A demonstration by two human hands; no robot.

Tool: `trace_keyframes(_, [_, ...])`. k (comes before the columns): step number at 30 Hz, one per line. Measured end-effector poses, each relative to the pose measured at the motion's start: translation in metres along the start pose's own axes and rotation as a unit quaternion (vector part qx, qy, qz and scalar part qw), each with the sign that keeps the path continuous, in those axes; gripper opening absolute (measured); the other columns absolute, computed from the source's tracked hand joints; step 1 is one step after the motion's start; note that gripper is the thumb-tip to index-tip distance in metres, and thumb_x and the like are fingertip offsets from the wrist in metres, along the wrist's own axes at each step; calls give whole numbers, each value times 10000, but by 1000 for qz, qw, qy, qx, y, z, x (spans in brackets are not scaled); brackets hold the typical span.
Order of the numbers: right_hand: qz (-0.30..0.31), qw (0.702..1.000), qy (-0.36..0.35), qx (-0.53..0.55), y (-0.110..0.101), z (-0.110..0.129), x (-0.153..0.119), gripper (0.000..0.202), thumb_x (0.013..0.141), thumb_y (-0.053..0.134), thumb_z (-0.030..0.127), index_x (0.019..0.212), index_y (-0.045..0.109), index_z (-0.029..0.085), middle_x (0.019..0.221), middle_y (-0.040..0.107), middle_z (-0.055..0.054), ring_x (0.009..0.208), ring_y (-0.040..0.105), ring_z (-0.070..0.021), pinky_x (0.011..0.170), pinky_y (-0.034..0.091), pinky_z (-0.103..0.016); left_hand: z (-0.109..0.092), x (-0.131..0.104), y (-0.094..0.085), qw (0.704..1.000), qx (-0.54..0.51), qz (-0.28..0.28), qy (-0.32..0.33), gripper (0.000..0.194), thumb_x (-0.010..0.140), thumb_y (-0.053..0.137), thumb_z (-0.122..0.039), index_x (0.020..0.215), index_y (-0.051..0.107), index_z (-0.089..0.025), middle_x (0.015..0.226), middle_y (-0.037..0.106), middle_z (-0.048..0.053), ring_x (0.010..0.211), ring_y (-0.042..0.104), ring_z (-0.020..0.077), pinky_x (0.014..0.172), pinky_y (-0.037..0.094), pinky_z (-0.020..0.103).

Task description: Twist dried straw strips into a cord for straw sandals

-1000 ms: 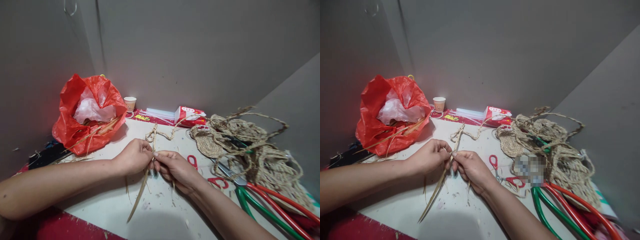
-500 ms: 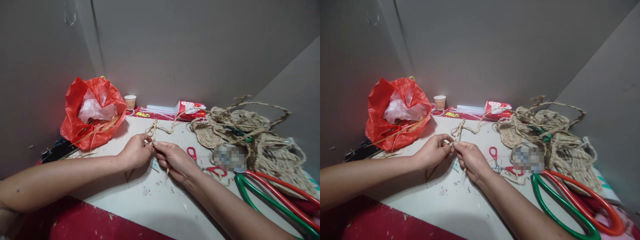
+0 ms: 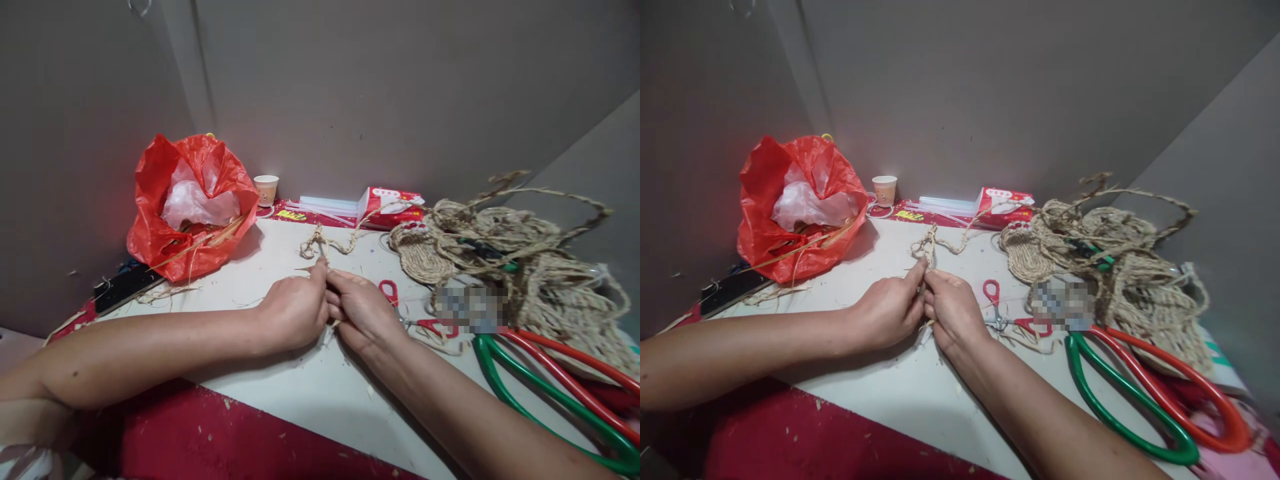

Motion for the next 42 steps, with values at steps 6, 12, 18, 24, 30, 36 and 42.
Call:
trace_keyframes(6, [47,999,24,-1,0,5,2,180,617,720,218,624,573,114,461,424,72,353,218,3,311,117,-120,10,-9,-40,983,-126,-130,18,598,786,493,-266,1358,353,-165,946,642,81,817,590,191,760,446,318])
trace_keyframes(12, [90,993,49,-53,-1,7,4,257,606,749,274,580,550,114,457,431,72,362,197,7,309,122,-111,32,28,-15,819,-530,117,-188,550,664,554,-185,1190,415,-103,810,638,73,639,576,139,587,469,270])
trace_keyframes(18, [91,988,79,-100,-5,11,8,332,616,758,342,548,512,129,461,408,74,376,190,0,313,124,-116,43,41,3,820,-530,168,-135,132,631,568,-213,737,520,-150,567,506,-37,439,359,44,405,255,172])
trace_keyframes(24, [94,985,84,-120,-5,14,7,357,668,732,363,522,508,127,458,396,67,379,177,-5,314,139,-118,43,42,7,803,-554,169,-140,166,612,526,-146,774,495,-161,596,556,-3,500,483,83,486,340,196])
trace_keyframes(30, [100,982,136,-83,-4,11,5,326,613,773,333,562,518,137,442,351,89,367,152,-2,300,121,-109,41,36,7,801,-550,158,-176,97,641,435,-146,713,400,-201,449,312,-89,333,221,52,367,136,194])
trace_keyframes(36, [93,982,146,-74,-9,9,8,320,610,778,332,565,530,134,438,343,90,358,166,-2,306,122,-115,41,34,-2,933,-345,53,-93,144,759,454,-275,770,543,-162,619,523,-13,544,436,97,511,333,213])
trace_keyframes(42, [100,980,146,-92,-14,8,8,349,673,734,392,556,526,137,414,322,93,348,172,-6,315,126,-127,33,23,-12,993,-118,6,-6,246,803,395,-275,975,535,-170,784,639,61,695,569,202,611,394,286])
Point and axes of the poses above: each hand's wrist, its own x-axis towards the middle knuckle, its own y-axis out of the palm, z = x × y, the point moved 3 cm from there along x, towards the middle knuckle
